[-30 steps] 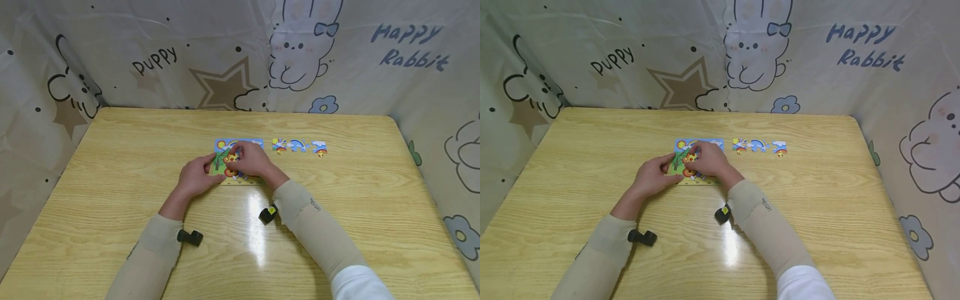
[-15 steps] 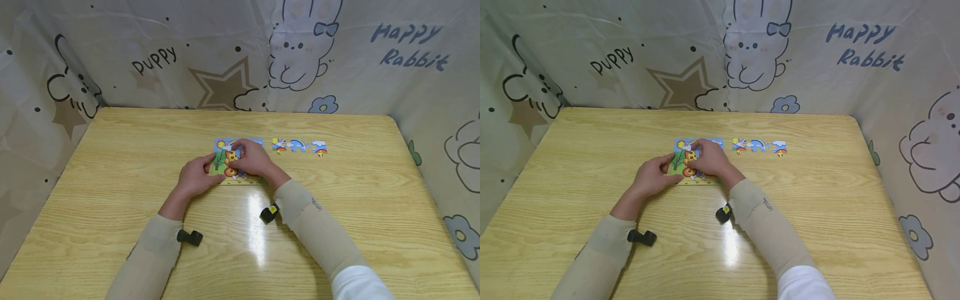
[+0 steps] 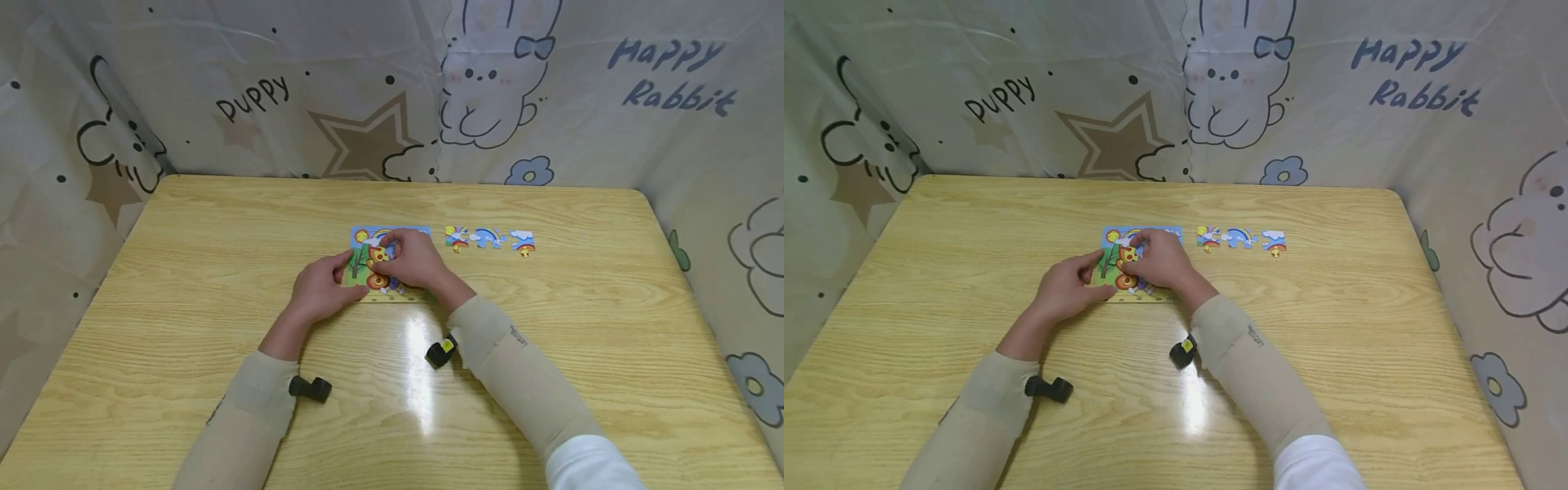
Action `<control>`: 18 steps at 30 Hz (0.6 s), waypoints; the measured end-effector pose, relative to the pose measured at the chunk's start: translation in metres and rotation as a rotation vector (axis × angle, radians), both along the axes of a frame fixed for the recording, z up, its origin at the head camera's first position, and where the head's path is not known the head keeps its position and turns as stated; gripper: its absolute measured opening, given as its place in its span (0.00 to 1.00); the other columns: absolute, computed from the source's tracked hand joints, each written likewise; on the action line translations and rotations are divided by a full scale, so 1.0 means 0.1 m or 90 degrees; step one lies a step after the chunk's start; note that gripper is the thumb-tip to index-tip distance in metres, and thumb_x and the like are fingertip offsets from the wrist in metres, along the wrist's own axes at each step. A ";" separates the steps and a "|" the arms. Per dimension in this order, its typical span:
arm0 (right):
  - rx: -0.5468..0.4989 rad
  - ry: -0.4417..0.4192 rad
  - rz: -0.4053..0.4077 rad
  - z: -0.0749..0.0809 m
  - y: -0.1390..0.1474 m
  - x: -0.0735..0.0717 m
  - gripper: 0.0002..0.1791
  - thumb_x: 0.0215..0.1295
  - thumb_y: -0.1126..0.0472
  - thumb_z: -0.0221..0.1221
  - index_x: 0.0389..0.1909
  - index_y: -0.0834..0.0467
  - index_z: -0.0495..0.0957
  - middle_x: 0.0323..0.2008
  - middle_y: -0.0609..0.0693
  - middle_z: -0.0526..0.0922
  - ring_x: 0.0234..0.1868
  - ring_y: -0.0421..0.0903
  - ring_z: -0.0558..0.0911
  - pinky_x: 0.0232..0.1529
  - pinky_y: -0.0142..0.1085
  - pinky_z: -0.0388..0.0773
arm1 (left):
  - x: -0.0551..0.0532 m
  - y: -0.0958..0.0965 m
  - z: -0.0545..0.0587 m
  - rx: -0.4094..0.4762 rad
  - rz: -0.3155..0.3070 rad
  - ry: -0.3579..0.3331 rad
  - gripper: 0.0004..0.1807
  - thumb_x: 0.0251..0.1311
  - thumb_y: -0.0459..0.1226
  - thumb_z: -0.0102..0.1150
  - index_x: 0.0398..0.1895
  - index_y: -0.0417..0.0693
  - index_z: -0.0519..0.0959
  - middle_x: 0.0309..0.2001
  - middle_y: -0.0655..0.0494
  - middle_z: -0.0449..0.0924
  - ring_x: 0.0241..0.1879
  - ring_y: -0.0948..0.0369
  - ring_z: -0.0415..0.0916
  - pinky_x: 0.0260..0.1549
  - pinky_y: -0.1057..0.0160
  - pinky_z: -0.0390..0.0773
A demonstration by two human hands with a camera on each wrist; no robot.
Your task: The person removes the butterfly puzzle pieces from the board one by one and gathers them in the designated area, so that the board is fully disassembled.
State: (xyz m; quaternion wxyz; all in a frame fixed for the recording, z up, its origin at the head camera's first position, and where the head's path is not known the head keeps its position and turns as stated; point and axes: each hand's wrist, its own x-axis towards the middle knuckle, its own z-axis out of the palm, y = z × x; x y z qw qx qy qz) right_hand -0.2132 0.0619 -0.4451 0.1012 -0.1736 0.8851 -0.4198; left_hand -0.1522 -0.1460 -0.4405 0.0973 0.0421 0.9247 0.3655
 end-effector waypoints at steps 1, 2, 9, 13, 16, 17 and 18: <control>-0.011 0.001 -0.001 0.00 0.01 0.00 0.20 0.54 0.54 0.73 0.45 0.60 0.82 0.17 0.47 0.70 0.17 0.42 0.68 0.22 0.36 0.66 | 0.00 0.00 0.00 0.000 0.000 0.000 0.44 0.53 0.51 0.73 0.73 0.50 0.68 0.56 0.46 0.78 0.52 0.51 0.73 0.50 0.49 0.70; -0.020 0.004 -0.004 -0.01 0.01 0.00 0.20 0.54 0.54 0.74 0.45 0.59 0.82 0.16 0.47 0.70 0.16 0.42 0.68 0.22 0.35 0.65 | -0.01 0.01 -0.01 0.000 0.000 0.001 0.44 0.53 0.51 0.73 0.73 0.50 0.69 0.56 0.46 0.78 0.51 0.51 0.73 0.49 0.49 0.70; -0.103 0.024 -0.015 -0.01 0.04 0.04 0.20 0.53 0.56 0.75 0.45 0.58 0.81 0.14 0.46 0.64 0.14 0.41 0.63 0.19 0.35 0.61 | -0.02 0.01 0.00 -0.004 -0.004 0.007 0.44 0.53 0.51 0.73 0.73 0.50 0.69 0.53 0.47 0.79 0.49 0.52 0.73 0.48 0.50 0.70; -0.128 0.024 -0.009 0.00 0.06 0.07 0.20 0.54 0.58 0.74 0.45 0.58 0.80 0.14 0.45 0.62 0.15 0.41 0.61 0.20 0.36 0.61 | -0.01 0.01 0.00 -0.005 -0.004 0.002 0.44 0.53 0.51 0.73 0.74 0.50 0.68 0.44 0.49 0.78 0.42 0.53 0.71 0.42 0.53 0.69; -0.140 0.020 -0.011 0.02 0.08 0.09 0.20 0.54 0.58 0.74 0.46 0.57 0.80 0.14 0.45 0.61 0.15 0.41 0.60 0.21 0.36 0.61 | 0.00 0.01 0.00 -0.005 -0.004 0.000 0.44 0.53 0.51 0.73 0.74 0.49 0.68 0.41 0.50 0.77 0.39 0.53 0.69 0.40 0.54 0.67; -0.143 0.018 -0.012 0.02 0.09 0.10 0.20 0.53 0.58 0.74 0.46 0.57 0.80 0.14 0.46 0.62 0.15 0.41 0.60 0.21 0.36 0.61 | 0.00 0.01 0.00 -0.005 -0.004 0.001 0.44 0.53 0.51 0.73 0.74 0.49 0.68 0.44 0.49 0.78 0.40 0.53 0.70 0.41 0.53 0.68; -0.147 0.017 -0.014 0.02 0.10 0.11 0.20 0.53 0.59 0.74 0.46 0.57 0.80 0.14 0.46 0.62 0.15 0.42 0.60 0.21 0.36 0.62 | 0.00 0.01 0.00 -0.004 -0.005 0.000 0.45 0.53 0.50 0.74 0.74 0.49 0.68 0.45 0.48 0.79 0.42 0.52 0.71 0.42 0.53 0.69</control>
